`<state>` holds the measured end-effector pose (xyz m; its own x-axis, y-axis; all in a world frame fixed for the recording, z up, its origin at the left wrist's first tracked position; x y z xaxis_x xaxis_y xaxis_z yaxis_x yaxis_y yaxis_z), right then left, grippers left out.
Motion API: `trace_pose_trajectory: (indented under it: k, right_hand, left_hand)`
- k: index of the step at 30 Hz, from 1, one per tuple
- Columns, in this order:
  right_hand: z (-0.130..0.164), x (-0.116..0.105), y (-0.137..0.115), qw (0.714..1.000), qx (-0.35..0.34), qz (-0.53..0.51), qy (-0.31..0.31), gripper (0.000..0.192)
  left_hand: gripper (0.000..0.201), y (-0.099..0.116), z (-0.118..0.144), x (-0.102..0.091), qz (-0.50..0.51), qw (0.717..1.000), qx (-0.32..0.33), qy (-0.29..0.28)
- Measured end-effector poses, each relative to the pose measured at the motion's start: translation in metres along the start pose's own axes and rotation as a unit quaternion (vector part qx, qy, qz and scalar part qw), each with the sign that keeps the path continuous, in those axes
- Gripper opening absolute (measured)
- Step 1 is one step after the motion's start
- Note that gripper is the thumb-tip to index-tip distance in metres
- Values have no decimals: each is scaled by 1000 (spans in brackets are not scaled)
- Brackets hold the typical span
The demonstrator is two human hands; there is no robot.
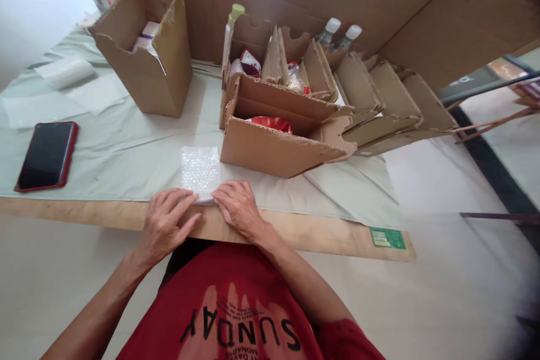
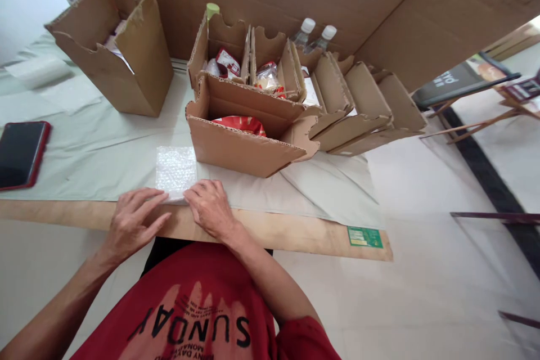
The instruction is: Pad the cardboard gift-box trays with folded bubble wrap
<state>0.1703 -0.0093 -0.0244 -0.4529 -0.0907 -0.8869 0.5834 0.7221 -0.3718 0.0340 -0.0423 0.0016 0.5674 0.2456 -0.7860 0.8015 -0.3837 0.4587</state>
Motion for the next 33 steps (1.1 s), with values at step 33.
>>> trace_pose_trajectory:
  k: [33]
  right_hand:
    - [-17, -6, 24, 991, 89, -97, 35, 22]
  left_hand:
    - [53, -72, 23, 7, 292, 829, -477, -13]
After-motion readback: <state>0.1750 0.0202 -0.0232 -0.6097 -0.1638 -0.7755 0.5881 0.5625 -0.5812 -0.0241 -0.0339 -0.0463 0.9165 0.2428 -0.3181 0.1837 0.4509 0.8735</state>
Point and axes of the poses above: each hand's wrist, its own z-axis away from the middle knuckle, its own x-axis out of the palm, y = z × x, the point moved 10 cm from there along -z, towards the middle knuckle, and after that the axes turned 11 degrees about -x, right-handed, at the moved point
